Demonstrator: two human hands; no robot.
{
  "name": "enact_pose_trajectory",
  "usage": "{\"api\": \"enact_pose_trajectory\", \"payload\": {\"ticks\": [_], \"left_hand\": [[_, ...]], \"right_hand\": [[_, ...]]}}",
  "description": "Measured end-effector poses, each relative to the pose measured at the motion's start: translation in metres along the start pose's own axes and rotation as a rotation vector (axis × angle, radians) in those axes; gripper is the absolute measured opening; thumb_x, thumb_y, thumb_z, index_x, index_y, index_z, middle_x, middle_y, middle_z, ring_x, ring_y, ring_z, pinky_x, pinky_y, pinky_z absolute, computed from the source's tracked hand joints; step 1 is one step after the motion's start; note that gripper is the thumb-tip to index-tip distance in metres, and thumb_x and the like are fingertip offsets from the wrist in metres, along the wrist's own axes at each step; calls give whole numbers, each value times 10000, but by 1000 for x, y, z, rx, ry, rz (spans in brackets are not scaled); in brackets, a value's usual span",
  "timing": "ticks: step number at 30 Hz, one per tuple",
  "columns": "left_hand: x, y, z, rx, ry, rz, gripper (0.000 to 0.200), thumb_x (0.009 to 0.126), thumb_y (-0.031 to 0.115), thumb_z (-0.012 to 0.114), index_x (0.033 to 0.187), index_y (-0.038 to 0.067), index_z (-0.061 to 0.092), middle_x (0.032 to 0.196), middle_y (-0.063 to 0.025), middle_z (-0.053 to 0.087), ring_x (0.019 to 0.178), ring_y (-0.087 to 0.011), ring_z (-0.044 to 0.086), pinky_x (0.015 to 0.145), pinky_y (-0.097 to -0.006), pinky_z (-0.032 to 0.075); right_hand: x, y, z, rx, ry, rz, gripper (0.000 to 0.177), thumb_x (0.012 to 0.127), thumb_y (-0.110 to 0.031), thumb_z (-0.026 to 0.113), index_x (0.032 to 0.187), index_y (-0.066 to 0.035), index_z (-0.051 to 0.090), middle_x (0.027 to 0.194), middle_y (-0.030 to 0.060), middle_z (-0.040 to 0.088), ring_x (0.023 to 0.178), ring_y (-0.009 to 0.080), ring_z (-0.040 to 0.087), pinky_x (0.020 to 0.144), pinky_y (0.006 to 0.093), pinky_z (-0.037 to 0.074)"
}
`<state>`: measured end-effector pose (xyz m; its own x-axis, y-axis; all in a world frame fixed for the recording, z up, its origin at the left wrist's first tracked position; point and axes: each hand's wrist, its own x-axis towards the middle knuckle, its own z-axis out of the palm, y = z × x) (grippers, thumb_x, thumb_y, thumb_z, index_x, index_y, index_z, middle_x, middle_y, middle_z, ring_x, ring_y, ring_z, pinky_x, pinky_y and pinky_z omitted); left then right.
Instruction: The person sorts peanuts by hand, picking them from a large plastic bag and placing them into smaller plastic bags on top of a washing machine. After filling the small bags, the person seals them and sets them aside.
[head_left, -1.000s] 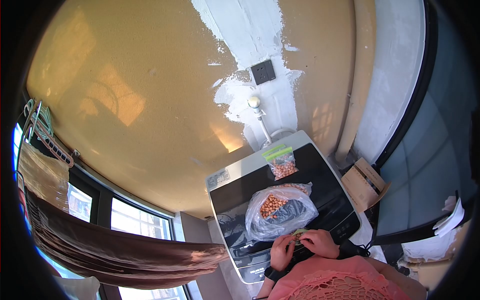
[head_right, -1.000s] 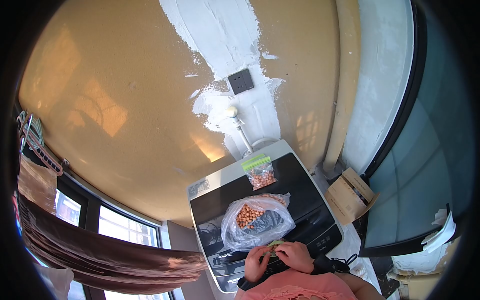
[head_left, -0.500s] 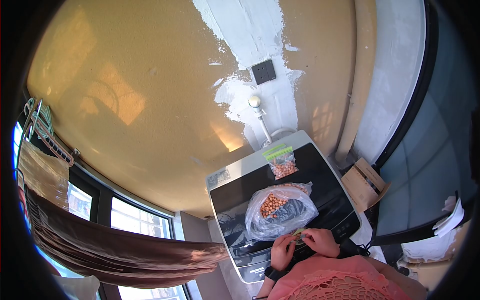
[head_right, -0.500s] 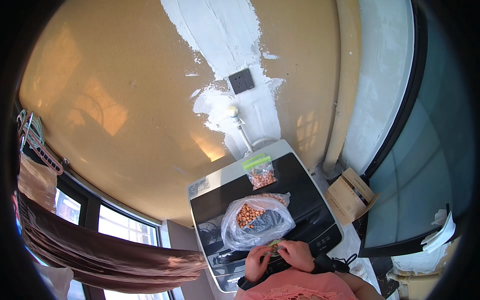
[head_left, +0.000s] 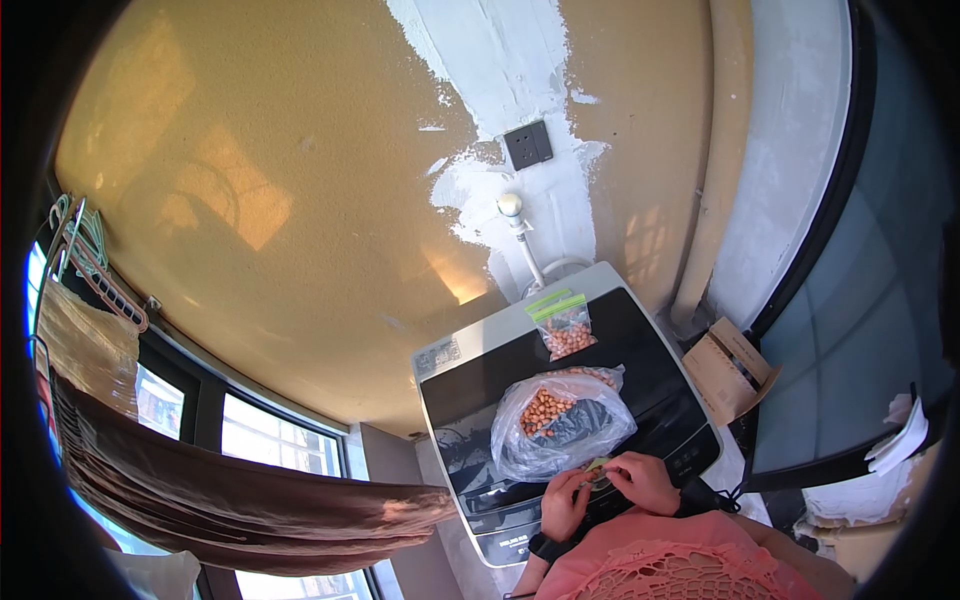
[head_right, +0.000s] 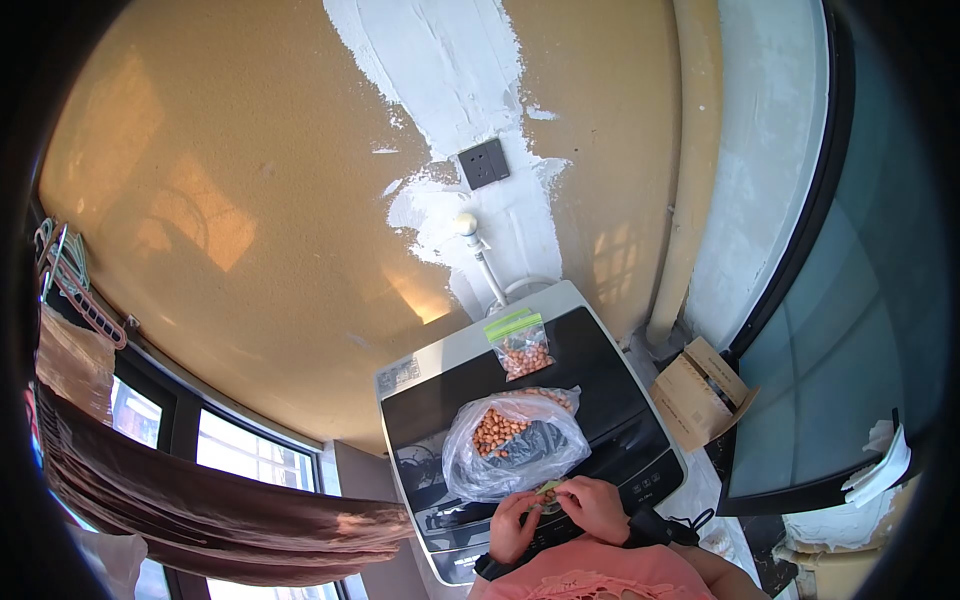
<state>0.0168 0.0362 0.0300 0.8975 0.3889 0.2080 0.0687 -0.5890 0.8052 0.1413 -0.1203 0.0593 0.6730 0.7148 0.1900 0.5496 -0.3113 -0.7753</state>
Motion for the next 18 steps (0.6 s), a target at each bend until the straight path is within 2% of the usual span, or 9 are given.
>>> {"api": "enact_pose_trajectory", "payload": {"ticks": [3, 9, 18], "left_hand": [[0, -1, 1, -5, 2, -5, 204, 879, 72, 702, 1079, 45, 731, 1071, -148, 699, 989, -346, 662, 864, -412, 523], [1, -1, -1, -10, 14, -15, 200, 882, 78, 699, 1077, 42, 722, 1069, -148, 697, 987, -351, 662, 863, -415, 526], [0, -3, 0, -13, 22, -14, 227, 884, 69, 698, 1106, 29, 709, 1060, -162, 696, 976, -357, 662, 854, -414, 525]], "right_hand": [[2, -2, -2, 36, 70, -1, 117, 862, -125, 727, 970, -94, 697, 911, 73, 663, 740, 281, 681, 640, 377, 541], [-2, 2, -4, 0, 31, -12, 148, 852, -120, 737, 988, -78, 695, 1088, 64, 610, 792, 257, 690, 678, 362, 552], [-4, 5, 0, 48, -52, 50, 188, 855, -133, 745, 1026, -72, 695, 1110, 67, 629, 809, 230, 712, 702, 340, 564]]}}
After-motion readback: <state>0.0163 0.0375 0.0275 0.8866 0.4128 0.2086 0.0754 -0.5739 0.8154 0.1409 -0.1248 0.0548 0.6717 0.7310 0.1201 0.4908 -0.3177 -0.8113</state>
